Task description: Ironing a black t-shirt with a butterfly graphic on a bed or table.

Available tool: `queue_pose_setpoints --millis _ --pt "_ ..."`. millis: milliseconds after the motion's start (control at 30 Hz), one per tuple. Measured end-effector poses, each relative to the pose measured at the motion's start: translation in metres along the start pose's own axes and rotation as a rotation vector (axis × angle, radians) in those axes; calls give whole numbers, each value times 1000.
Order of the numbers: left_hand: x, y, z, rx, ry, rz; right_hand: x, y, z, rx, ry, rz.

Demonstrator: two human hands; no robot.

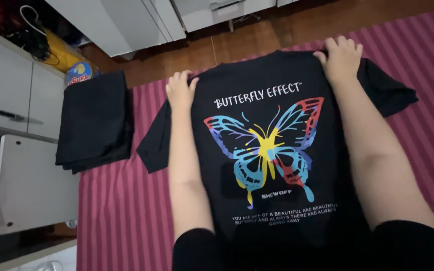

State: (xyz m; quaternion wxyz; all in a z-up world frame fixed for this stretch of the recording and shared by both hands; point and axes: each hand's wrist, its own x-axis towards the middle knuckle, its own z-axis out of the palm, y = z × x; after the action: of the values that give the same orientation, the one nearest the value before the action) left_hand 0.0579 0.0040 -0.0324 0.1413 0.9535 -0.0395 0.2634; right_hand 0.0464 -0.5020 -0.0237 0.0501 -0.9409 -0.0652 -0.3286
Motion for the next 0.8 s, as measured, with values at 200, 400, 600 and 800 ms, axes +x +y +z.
queue_pose_setpoints --millis 200,400,600,800 --pt "-51 -49 -92 345 -132 77 -13 111 -35 42 -231 369" --pt "-110 -68 -179 517 -66 88 -55 156 -77 365 -705 729" --pt "-120 -32 -160 366 -275 -2 -60 145 -61 370 -697 542" --pt "-100 -78 -113 690 -189 -75 -36 158 -80 292 -390 333"
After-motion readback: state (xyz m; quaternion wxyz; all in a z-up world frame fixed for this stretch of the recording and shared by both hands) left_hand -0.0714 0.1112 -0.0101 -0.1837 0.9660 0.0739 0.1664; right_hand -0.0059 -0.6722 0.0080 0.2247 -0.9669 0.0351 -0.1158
